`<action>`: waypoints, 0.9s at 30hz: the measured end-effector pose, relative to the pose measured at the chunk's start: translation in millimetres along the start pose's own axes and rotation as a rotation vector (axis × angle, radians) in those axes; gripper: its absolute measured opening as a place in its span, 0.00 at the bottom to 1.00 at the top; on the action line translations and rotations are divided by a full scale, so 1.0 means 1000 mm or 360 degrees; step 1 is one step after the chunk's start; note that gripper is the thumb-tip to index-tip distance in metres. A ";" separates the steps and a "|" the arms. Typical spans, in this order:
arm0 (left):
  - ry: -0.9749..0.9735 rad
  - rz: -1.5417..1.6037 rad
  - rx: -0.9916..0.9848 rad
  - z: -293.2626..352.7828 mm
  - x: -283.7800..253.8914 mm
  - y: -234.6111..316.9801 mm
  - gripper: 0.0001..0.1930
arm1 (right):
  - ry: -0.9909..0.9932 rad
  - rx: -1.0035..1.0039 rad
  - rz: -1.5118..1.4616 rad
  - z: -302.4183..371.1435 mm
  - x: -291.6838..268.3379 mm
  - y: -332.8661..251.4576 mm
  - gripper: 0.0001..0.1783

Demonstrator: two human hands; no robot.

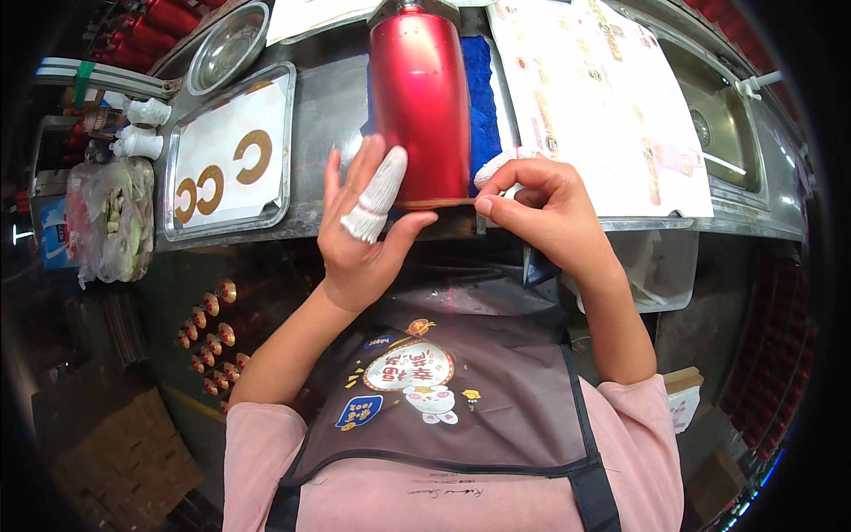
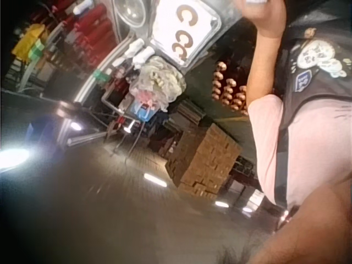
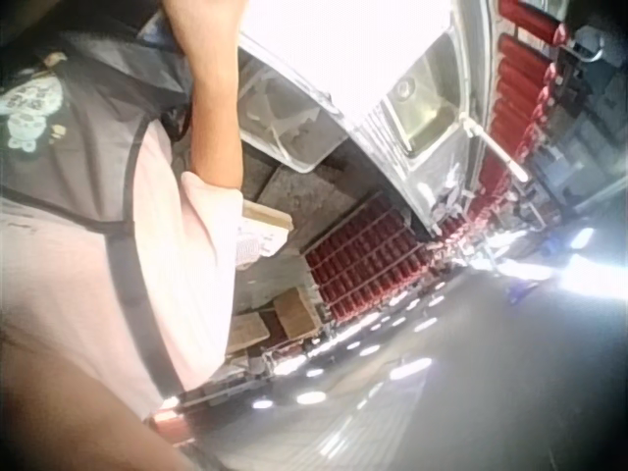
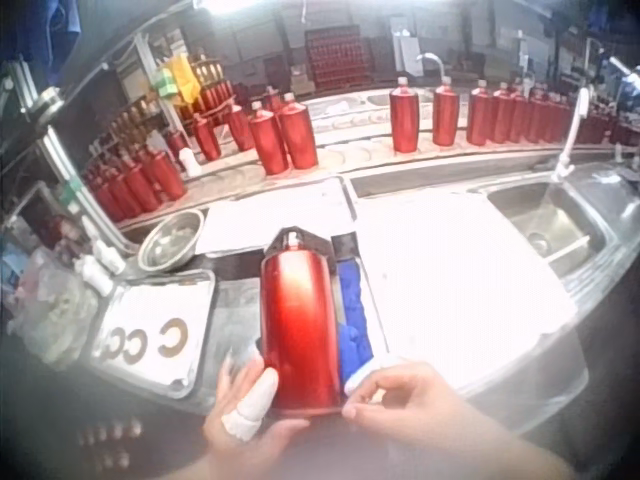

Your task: The person applies a gold crescent-shaped sticker to the neck of a red cylindrical container, then places a red label on the body of the container and smooths it with a blue cloth. The person repeats the process on a second container.

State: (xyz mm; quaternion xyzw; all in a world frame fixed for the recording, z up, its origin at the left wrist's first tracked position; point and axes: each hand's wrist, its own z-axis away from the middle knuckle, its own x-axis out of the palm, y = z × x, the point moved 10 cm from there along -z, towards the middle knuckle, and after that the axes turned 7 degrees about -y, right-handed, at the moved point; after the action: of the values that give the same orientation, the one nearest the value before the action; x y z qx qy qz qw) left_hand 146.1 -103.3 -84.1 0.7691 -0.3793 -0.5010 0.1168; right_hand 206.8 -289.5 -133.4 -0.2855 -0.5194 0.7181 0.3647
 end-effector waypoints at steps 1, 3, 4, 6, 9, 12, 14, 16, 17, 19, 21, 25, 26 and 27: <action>-0.0018 0.0016 -0.0054 0.006 -0.001 -0.005 0.31 | 0.0013 -0.0039 0.0007 0.002 0.000 -0.005 0.05; -0.0086 -0.0076 0.0015 0.017 -0.002 -0.001 0.30 | 0.0044 -0.0028 -0.0011 0.006 -0.004 -0.009 0.05; -0.0104 -0.0109 0.0065 0.021 -0.002 0.002 0.30 | 0.0060 -0.0038 -0.0026 0.008 -0.006 -0.011 0.05; -0.0164 -0.0164 0.0050 0.025 0.003 0.001 0.28 | 0.0056 -0.0072 -0.0008 0.010 -0.009 -0.014 0.05; -0.0172 -0.0233 0.0090 0.025 0.006 0.004 0.27 | 0.0039 -0.0016 -0.0063 0.008 -0.011 -0.006 0.05; -0.0180 -0.0304 0.0134 0.018 0.007 0.011 0.25 | 0.0044 -0.0010 -0.0105 0.003 -0.012 0.001 0.05; -0.0181 -0.0344 0.0164 0.013 0.006 0.016 0.24 | 0.0054 -0.0053 -0.0096 0.001 -0.011 0.003 0.05; -0.0167 -0.0408 0.0214 0.007 0.006 0.022 0.23 | 0.0078 -0.0105 -0.0062 0.000 -0.012 0.002 0.06; -0.0175 -0.0446 0.0238 0.004 0.007 0.026 0.22 | 0.0071 -0.0092 -0.0082 0.000 -0.011 0.004 0.06; -0.0155 -0.0524 0.0282 -0.003 0.006 0.033 0.22 | 0.0089 -0.0084 -0.0092 -0.002 -0.011 0.006 0.06; -0.0117 -0.0595 0.0333 -0.009 0.006 0.043 0.18 | 0.0082 -0.0088 -0.0113 -0.003 -0.010 0.006 0.06; -0.0149 -0.0592 0.0345 -0.020 0.019 0.054 0.12 | 0.0074 -0.0015 0.0039 -0.004 -0.009 0.010 0.05; -0.0144 -0.0627 0.0352 -0.022 0.023 0.055 0.14 | 0.0052 0.0002 0.0077 -0.004 -0.008 0.011 0.05; -0.0069 -0.0600 0.0311 -0.024 0.020 0.050 0.17 | 0.0042 0.0023 0.0113 -0.004 -0.006 0.012 0.05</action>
State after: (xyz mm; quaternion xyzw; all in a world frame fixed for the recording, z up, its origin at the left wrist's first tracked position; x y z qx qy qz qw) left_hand 147.7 -156.3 -58.4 0.8232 -0.2778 -0.4912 -0.0623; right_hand 210.9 -294.8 -145.4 -0.3106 -0.4989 0.7305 0.3478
